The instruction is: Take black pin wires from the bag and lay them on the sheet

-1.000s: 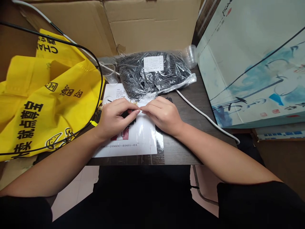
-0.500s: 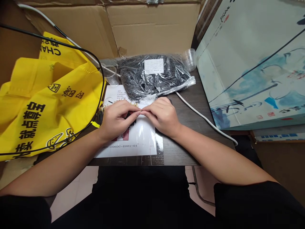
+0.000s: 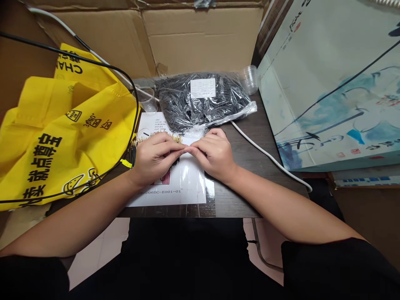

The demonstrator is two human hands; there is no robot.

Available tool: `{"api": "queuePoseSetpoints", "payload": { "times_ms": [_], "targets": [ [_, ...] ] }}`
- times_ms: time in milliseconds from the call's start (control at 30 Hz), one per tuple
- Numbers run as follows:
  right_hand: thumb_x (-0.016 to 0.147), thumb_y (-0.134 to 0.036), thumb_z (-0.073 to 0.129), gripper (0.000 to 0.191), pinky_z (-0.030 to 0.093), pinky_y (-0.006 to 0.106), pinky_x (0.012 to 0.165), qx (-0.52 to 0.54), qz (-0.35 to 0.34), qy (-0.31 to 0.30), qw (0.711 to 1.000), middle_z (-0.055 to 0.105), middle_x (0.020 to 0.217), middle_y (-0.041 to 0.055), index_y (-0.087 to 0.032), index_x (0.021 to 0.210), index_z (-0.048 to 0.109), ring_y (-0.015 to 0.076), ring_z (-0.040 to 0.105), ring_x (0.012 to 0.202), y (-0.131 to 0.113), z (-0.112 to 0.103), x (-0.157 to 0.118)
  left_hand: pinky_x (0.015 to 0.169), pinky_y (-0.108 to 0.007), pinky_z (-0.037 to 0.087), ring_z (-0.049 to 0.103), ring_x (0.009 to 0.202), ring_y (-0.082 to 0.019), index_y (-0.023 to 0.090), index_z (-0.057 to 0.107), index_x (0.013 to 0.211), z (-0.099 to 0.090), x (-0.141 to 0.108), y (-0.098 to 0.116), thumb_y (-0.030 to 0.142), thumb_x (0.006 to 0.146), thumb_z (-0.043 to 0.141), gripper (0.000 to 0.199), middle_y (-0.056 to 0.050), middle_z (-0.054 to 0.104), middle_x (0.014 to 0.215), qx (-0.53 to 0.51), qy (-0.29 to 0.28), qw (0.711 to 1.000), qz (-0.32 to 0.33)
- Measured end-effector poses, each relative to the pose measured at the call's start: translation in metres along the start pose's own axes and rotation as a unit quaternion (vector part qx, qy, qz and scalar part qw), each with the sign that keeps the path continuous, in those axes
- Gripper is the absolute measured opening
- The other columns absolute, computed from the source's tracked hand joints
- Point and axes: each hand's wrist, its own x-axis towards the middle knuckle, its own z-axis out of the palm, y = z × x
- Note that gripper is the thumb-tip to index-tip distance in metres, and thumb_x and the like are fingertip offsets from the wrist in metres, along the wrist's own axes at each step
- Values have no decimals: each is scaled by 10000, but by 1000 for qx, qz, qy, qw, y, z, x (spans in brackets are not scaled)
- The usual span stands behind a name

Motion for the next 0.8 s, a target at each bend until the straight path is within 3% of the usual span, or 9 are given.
{"api": "queuePoseSetpoints", "payload": {
  "times_ms": [133, 333, 800],
  "targets": [
    [959, -328, 569, 255, 422, 362, 861, 8, -1, -15, 1000, 654, 627, -30, -213, 762, 683, 120, 566, 617, -2, -2, 1, 663, -213, 487, 605, 710, -85, 206, 756, 950, -1, 1, 2, 233, 888, 676, 105, -15, 663, 776, -10, 7, 1000, -3],
    [904, -261, 634, 98, 440, 358, 818, 30, 3, 6, 1000, 694, 796, -1, -209, 979, 671, 144, 611, 728, -3, -4, 3, 629, -214, 458, 571, 651, -70, 177, 759, 920, -3, 4, 4, 224, 858, 712, 91, -18, 682, 788, -29, 37, 997, -65],
    [896, -222, 621, 60, 445, 364, 782, 56, 7, -8, 998, 684, 776, 9, -197, 882, 675, 147, 597, 719, -2, -4, 3, 653, -203, 473, 608, 703, -74, 191, 765, 919, -1, 2, 0, 219, 857, 714, 85, -15, 681, 798, -32, 32, 998, -50]
  ]
}}
